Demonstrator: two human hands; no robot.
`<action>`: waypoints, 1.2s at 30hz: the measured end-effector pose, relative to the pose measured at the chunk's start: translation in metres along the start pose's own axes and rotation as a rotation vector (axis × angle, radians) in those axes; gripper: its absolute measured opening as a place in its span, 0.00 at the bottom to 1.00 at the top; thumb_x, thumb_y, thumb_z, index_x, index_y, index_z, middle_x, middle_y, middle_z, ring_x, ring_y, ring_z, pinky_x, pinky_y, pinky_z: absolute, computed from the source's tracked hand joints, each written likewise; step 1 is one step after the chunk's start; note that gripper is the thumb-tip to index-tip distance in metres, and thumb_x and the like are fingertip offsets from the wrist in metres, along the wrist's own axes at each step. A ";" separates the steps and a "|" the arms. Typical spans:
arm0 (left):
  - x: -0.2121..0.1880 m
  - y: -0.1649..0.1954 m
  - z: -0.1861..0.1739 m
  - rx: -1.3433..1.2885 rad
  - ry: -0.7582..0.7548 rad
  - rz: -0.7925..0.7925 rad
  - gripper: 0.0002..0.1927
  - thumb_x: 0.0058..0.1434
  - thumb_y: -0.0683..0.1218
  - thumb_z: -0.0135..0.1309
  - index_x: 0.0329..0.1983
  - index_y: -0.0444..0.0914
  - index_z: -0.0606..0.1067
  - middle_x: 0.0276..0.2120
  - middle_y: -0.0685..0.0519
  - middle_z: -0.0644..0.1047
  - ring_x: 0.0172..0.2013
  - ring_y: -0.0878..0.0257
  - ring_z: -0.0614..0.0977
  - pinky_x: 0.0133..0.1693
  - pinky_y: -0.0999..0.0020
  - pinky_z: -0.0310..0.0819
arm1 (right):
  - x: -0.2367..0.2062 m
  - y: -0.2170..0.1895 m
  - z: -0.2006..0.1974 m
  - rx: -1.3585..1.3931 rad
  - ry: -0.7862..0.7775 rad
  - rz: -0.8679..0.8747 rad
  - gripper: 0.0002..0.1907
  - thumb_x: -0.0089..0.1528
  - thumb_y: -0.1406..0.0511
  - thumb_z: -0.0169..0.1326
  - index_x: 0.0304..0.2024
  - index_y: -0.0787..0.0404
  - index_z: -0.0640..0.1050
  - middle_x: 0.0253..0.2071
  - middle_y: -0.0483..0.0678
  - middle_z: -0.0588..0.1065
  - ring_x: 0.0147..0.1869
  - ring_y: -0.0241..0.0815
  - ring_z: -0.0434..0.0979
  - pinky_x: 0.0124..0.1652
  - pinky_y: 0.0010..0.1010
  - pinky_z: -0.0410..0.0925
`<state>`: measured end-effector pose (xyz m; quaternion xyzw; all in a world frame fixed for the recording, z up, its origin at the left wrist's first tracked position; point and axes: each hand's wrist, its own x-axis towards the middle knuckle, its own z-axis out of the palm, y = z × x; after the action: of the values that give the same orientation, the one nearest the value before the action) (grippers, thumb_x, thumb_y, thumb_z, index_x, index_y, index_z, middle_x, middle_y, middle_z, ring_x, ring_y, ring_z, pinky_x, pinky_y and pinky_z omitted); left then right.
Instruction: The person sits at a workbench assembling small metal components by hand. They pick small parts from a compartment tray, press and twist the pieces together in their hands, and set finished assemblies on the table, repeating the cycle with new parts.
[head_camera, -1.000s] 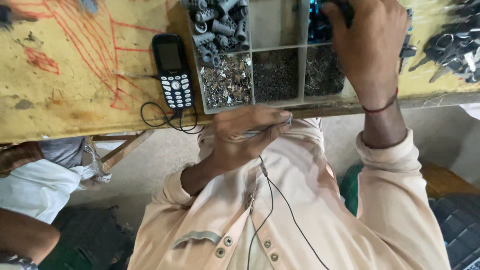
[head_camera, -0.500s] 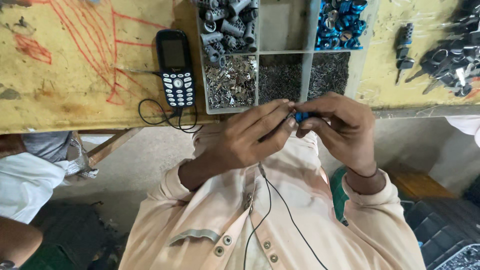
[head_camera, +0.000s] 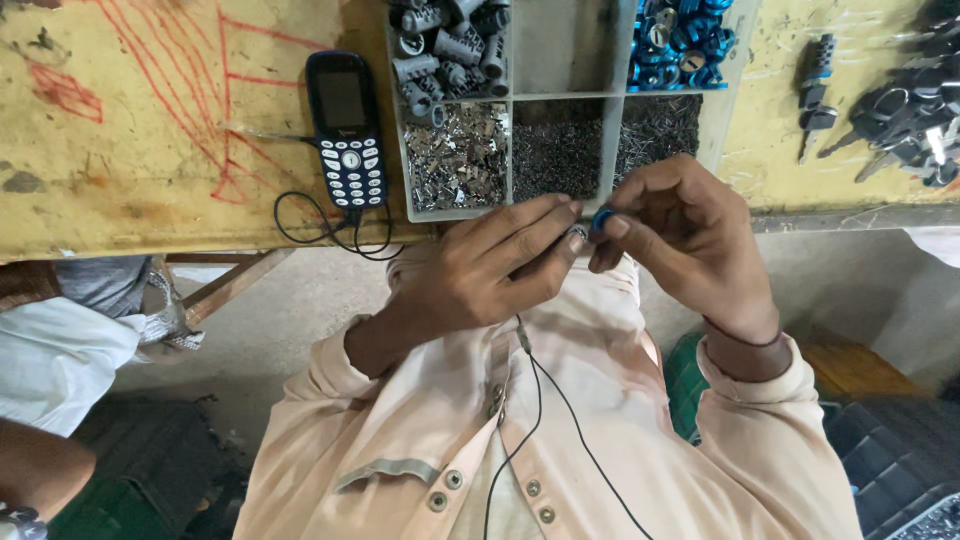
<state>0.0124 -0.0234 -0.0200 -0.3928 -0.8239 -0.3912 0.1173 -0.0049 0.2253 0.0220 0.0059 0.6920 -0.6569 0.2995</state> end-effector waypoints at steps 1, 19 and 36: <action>0.000 0.000 0.000 0.002 -0.002 0.005 0.08 0.68 0.39 0.61 0.48 0.33 0.75 0.57 0.41 0.76 0.57 0.49 0.80 0.53 0.60 0.82 | 0.000 0.000 0.000 -0.094 -0.039 -0.053 0.10 0.68 0.78 0.50 0.53 0.74 0.75 0.44 0.55 0.76 0.45 0.40 0.81 0.45 0.30 0.76; 0.010 -0.006 -0.004 0.086 -0.029 0.063 0.07 0.69 0.38 0.60 0.45 0.31 0.74 0.54 0.36 0.77 0.55 0.48 0.81 0.52 0.59 0.83 | 0.006 0.027 0.007 0.258 -0.042 0.052 0.07 0.74 0.71 0.47 0.48 0.64 0.62 0.33 0.52 0.76 0.31 0.38 0.80 0.32 0.26 0.73; -0.002 -0.021 0.015 -0.317 0.228 -0.283 0.15 0.63 0.30 0.67 0.47 0.32 0.74 0.47 0.44 0.80 0.50 0.48 0.85 0.46 0.63 0.85 | 0.029 0.014 -0.043 -0.137 0.547 -0.600 0.06 0.82 0.71 0.46 0.60 0.62 0.65 0.39 0.50 0.75 0.30 0.39 0.76 0.31 0.28 0.73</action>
<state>0.0004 -0.0214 -0.0429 -0.2401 -0.7804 -0.5702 0.0904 -0.0405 0.2557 -0.0047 -0.0420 0.7592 -0.6416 -0.1007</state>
